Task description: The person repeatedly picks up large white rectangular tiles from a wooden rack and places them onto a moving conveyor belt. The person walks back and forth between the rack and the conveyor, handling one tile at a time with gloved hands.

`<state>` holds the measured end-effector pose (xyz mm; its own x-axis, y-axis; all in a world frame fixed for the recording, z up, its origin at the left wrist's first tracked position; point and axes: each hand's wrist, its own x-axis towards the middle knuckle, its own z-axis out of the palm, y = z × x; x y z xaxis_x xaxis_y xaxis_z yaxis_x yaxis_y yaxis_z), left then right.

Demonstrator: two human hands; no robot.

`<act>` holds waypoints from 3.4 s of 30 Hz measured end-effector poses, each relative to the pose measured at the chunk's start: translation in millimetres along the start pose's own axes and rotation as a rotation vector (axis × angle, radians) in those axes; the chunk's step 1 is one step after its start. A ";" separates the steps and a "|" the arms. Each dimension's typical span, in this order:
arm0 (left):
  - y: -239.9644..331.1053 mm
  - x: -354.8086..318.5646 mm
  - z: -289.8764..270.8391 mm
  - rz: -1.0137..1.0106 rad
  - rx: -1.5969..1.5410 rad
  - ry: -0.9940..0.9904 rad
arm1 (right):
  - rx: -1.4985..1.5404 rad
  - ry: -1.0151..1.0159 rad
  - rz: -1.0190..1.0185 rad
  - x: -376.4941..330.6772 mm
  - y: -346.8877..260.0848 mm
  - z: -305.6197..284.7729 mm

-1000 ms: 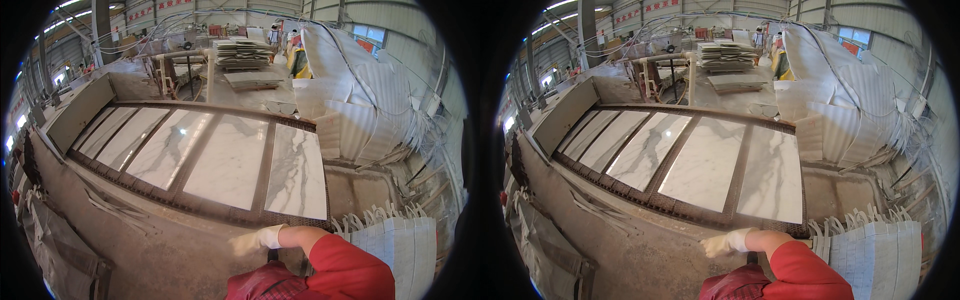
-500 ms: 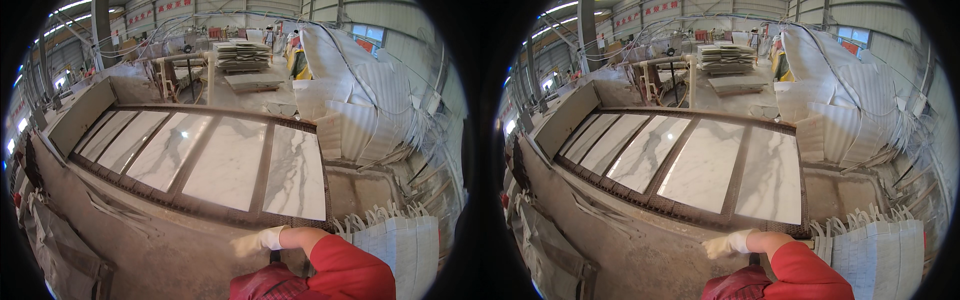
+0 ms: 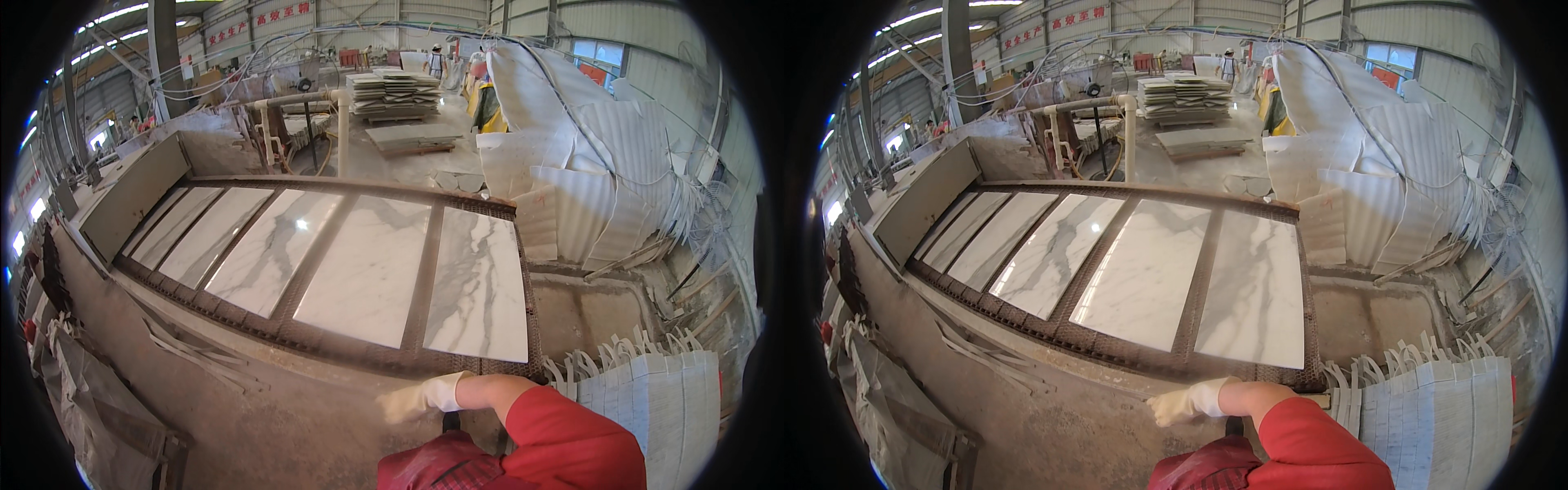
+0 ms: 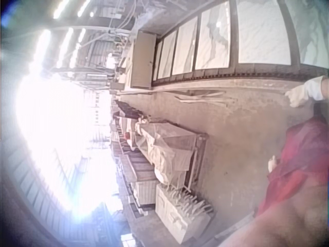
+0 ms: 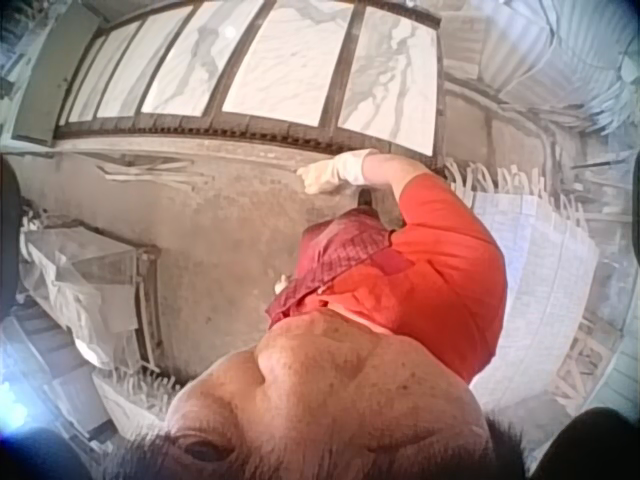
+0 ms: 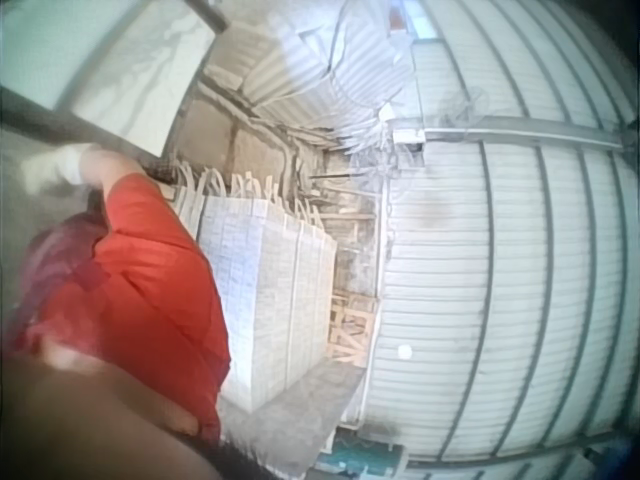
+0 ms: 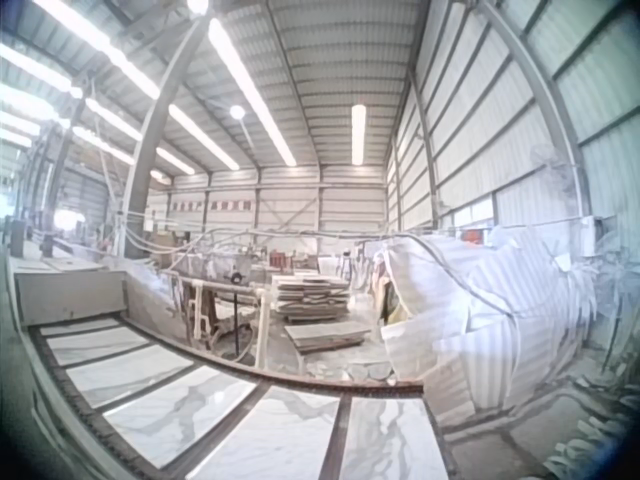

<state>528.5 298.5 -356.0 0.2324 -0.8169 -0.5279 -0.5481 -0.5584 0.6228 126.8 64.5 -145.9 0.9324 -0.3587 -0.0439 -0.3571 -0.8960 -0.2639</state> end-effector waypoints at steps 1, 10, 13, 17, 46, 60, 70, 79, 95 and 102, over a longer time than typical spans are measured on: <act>-0.3 0.7 1.7 0.004 0.004 0.001 | 0.004 0.014 -0.011 -0.6 0.5 0.9; -6.0 2.9 10.6 0.027 0.033 0.010 | -0.068 0.016 -0.055 -0.3 -0.9 -3.8; -8.8 2.0 14.6 0.035 0.042 0.010 | -0.092 0.039 -0.063 -2.7 -3.1 -6.1; -12.0 0.7 19.8 0.042 0.054 0.020 | -0.097 0.066 -0.080 -5.7 -3.7 -6.5; -34.6 -1.8 33.2 0.104 0.150 0.054 | -0.020 0.114 -0.099 -13.8 -0.5 5.4; -45.5 -5.8 40.9 0.131 0.185 0.069 | -0.076 0.098 -0.104 -17.6 -1.4 8.8; -54.7 -7.6 43.5 0.148 0.210 0.082 | -0.100 0.106 -0.117 -17.9 -3.0 8.3; -63.2 -11.4 46.5 0.157 0.225 0.099 | -0.059 0.101 -0.099 -19.5 -2.9 11.0; -80.5 -19.3 53.5 0.184 0.252 0.126 | -0.072 0.045 -0.099 -24.8 -4.7 11.0; -94.5 -25.0 54.9 0.200 0.272 0.147 | -0.063 0.134 -0.142 -27.6 -0.5 19.4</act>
<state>530.4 379.6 -433.4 0.2012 -0.9292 -0.3099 -0.7834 -0.3426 0.5185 102.3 79.9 -163.2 0.9595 -0.2551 0.1192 -0.2289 -0.9532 -0.1974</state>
